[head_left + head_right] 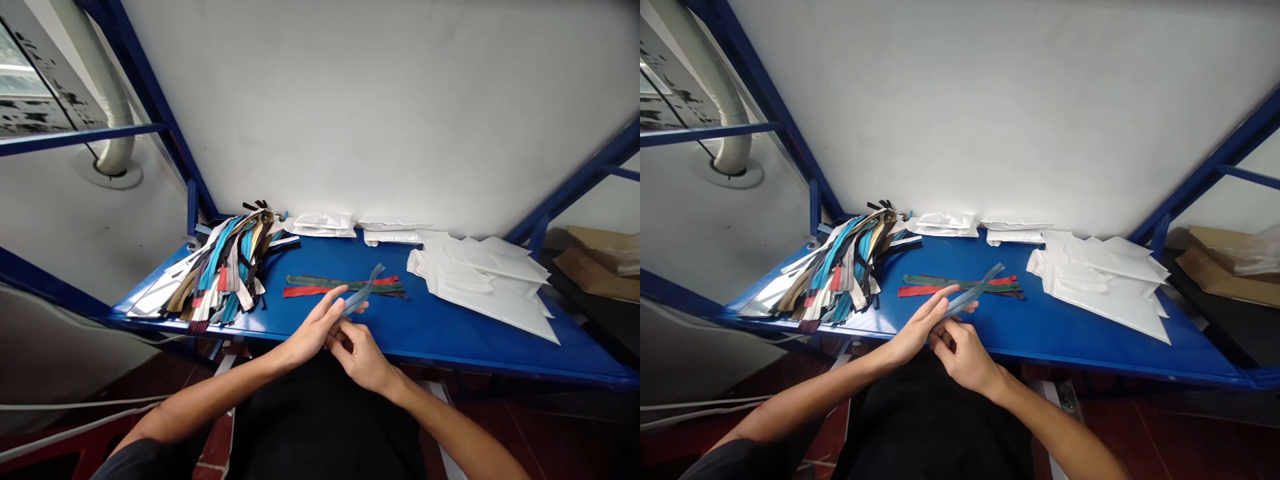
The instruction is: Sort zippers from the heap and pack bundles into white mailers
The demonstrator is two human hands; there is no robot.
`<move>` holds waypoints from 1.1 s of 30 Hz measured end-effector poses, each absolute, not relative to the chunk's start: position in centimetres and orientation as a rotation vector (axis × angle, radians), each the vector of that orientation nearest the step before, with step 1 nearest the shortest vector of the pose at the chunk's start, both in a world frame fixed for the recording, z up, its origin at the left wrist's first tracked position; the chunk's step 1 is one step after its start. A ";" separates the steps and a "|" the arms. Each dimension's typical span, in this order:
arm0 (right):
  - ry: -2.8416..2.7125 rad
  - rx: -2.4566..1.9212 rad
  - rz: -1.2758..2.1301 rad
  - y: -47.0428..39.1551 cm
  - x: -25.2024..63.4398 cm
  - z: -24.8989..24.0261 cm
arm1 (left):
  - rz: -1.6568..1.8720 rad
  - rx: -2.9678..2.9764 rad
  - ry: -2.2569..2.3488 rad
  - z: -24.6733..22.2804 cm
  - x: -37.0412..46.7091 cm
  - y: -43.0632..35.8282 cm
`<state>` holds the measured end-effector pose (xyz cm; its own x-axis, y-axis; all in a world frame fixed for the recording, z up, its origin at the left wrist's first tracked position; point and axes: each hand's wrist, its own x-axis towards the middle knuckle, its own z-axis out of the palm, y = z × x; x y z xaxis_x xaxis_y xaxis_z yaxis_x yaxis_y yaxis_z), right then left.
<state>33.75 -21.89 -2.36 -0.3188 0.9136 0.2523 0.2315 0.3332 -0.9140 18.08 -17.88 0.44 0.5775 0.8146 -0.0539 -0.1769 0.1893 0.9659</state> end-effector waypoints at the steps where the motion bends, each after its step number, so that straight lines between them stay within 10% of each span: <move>1: -1.756 -1.024 0.994 -21.8 34.1 -2.1 | 0.759 1.255 0.657 0.3 17.8 -17.9; 16: -1.509 -1.020 1.343 -20.3 36.2 -3.1 | 0.674 2.341 0.469 -2.9 15.5 -15.6; 33: -1.712 -1.048 0.903 -20.2 38.1 -1.6 | 1.342 2.306 0.582 -4.0 15.1 -15.3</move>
